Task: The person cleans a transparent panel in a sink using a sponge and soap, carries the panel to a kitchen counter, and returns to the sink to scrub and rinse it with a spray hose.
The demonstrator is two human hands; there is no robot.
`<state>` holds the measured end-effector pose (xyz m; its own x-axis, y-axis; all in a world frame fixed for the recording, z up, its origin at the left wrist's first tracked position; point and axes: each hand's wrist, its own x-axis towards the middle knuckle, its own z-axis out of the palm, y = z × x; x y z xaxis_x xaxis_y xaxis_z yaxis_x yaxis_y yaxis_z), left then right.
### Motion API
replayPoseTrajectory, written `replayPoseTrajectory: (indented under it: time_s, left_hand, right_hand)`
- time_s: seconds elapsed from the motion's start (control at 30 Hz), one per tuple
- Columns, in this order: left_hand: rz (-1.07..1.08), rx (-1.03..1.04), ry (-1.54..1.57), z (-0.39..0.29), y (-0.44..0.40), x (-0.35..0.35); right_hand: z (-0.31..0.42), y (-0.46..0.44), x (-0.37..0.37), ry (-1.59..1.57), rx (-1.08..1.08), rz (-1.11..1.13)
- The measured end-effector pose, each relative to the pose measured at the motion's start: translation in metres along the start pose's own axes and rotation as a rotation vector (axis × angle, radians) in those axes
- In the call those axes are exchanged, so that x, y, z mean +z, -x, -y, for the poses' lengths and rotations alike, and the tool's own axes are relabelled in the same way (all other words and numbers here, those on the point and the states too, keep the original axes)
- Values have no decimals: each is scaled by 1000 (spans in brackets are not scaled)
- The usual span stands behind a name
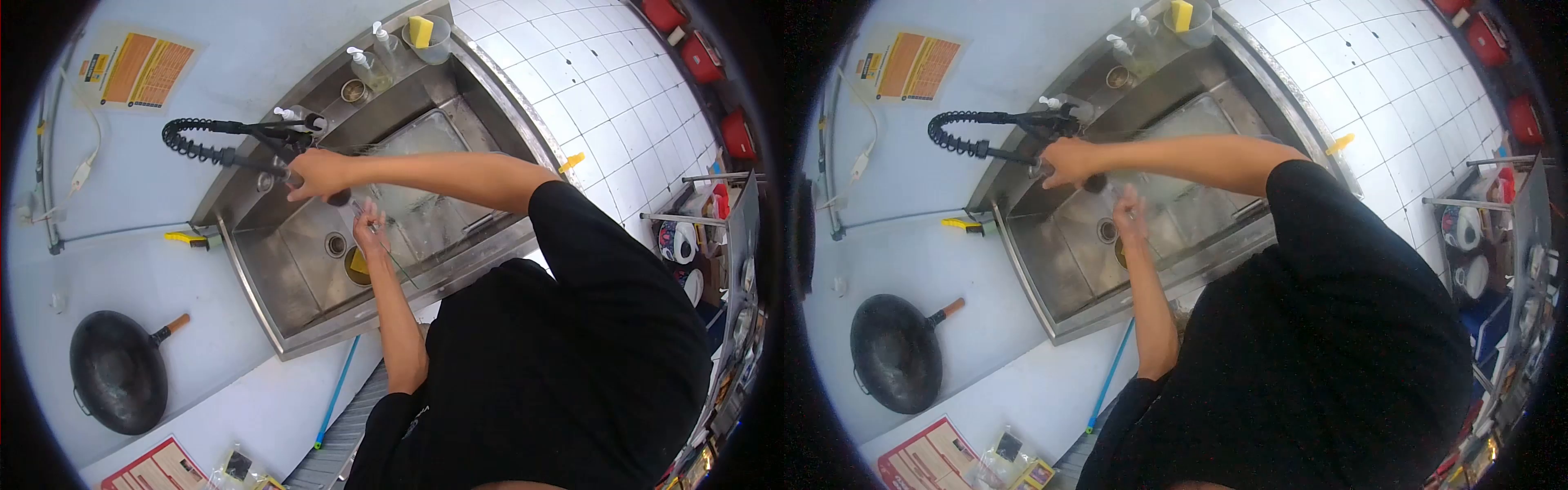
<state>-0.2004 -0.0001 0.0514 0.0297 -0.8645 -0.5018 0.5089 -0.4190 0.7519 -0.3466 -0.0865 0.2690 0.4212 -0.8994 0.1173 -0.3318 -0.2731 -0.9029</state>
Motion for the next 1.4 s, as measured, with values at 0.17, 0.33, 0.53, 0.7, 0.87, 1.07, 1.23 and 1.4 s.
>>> replayPoseTrajectory:
  time_s: [0.17, 0.33, 0.53, 0.7, 0.87, 1.07, 1.23, 1.4]
  left_hand:
    - [-36, -4, -43, -14, 8, 26]
    - [-57, -2, -61, -18, 2, 39]
    - [-73, 6, -13, -10, -29, 20]
    - [-55, 4, -20, -19, -21, 29]
    - [-147, -28, 177, -22, -22, 22]
    - [-100, 13, 34, -15, -22, 3]
    - [-74, 3, -43, -16, -6, 42]
    - [-129, 132, -228, 13, -11, 70]
  right_hand:
    - [13, 3, -1, -60, 63, 92]
    - [9, -3, 4, -71, 8, 124]
    - [0, 0, -6, 221, -58, 66]
    - [-4, 14, -14, 90, 47, 59]
    - [-10, 5, 5, -57, 75, 143]
    - [-19, 2, -10, -14, 173, 254]
    - [-10, -16, -8, 201, -84, 16]
    - [0, -36, -8, 378, -242, -39]
